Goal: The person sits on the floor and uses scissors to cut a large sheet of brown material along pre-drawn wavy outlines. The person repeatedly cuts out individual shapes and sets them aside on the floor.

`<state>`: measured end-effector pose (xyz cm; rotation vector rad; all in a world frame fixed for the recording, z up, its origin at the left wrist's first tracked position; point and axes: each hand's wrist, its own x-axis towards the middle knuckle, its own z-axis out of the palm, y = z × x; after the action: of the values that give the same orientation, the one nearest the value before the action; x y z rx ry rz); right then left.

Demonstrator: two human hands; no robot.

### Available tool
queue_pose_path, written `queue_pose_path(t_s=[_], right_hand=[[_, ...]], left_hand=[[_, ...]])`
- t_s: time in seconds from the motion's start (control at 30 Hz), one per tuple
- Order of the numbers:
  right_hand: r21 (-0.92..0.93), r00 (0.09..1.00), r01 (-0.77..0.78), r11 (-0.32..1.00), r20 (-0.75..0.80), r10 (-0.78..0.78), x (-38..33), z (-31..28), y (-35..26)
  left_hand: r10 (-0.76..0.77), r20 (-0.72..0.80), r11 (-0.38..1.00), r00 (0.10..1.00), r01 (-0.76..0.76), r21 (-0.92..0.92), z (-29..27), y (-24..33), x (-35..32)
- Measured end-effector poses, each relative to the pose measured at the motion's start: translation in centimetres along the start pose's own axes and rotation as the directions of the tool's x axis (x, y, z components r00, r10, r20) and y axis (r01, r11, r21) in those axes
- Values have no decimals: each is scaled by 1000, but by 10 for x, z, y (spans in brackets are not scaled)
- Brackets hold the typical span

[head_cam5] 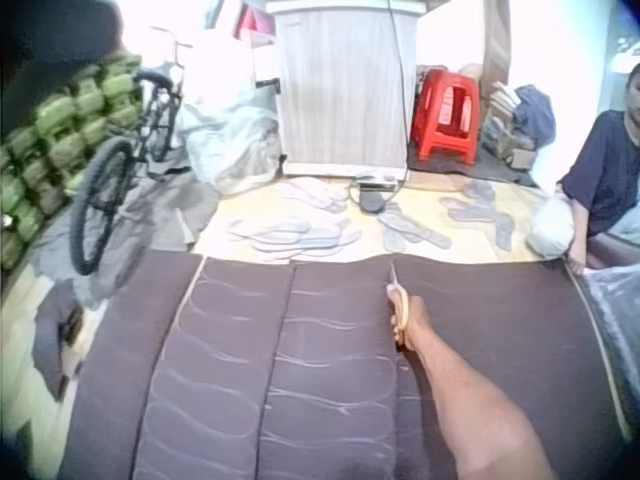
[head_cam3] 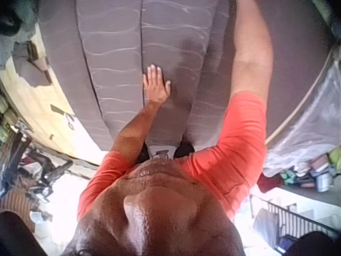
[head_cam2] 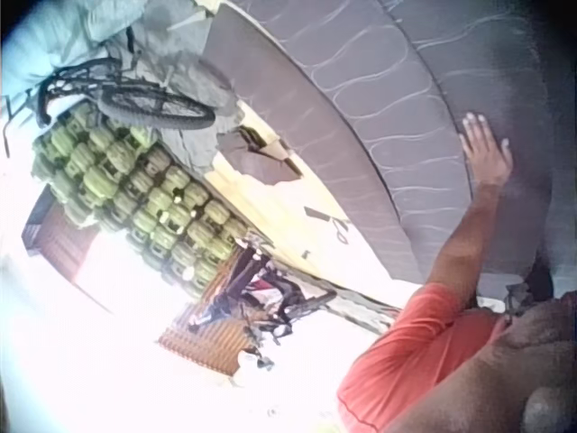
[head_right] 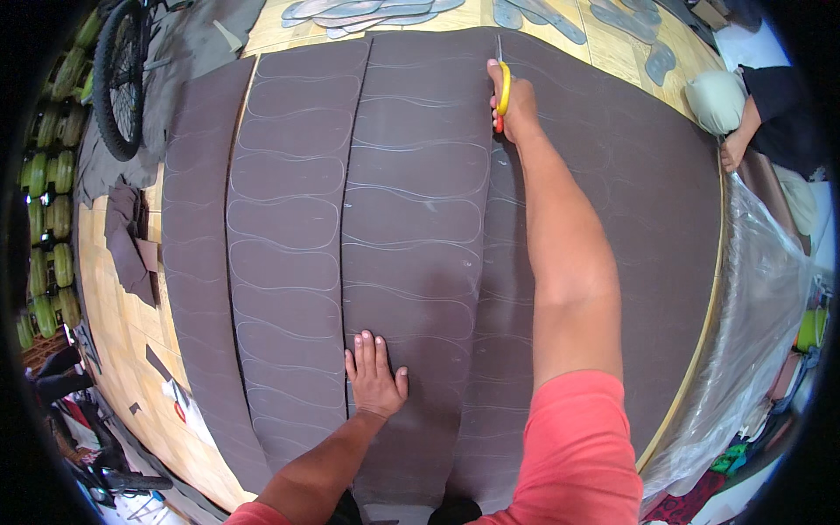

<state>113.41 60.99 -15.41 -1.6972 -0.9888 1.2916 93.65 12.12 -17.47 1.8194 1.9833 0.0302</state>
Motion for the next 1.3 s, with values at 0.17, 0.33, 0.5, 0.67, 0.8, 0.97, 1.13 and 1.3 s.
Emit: queue_pose_path(t_s=[0.17, 0.33, 0.5, 0.67, 0.8, 0.97, 1.13, 1.3], right_hand=[[-47, 999, 46, 998, 8, -46, 28, 4, -17], [-100, 986, 163, 982, -16, -165, 29, 7, -8], [-163, 972, 217, 963, -57, -228, -34, -1, 11], [-606, 915, 208, 768, -157, -372, -258, -71, 119], [-823, 903, 225, 522, -26, -429, -469, -151, 236], [-863, 966, -52, 503, -172, -194, -623, -180, 304], [-907, 947, 22, 421, -116, -300, -631, -186, 339], [-864, 922, 90, 496, -116, -370, -625, -182, 330]], left_hand=[[34, -70, 999, 997, -35, -11, 5, -3, 0], [31, -67, 999, 997, -34, -37, 0, -1, 1], [10, -58, 1000, 998, -11, -15, -4, -3, 5], [14, -59, 1000, 998, -14, 3, -6, -1, 0], [26, -98, 1000, 995, -26, 4, -3, 4, 1], [41, -168, 998, 985, -33, 55, -2, 15, 4], [88, -251, 994, 964, -70, 80, 4, 16, 0], [200, -164, 979, 966, -204, -8, -7, 0, -34]])
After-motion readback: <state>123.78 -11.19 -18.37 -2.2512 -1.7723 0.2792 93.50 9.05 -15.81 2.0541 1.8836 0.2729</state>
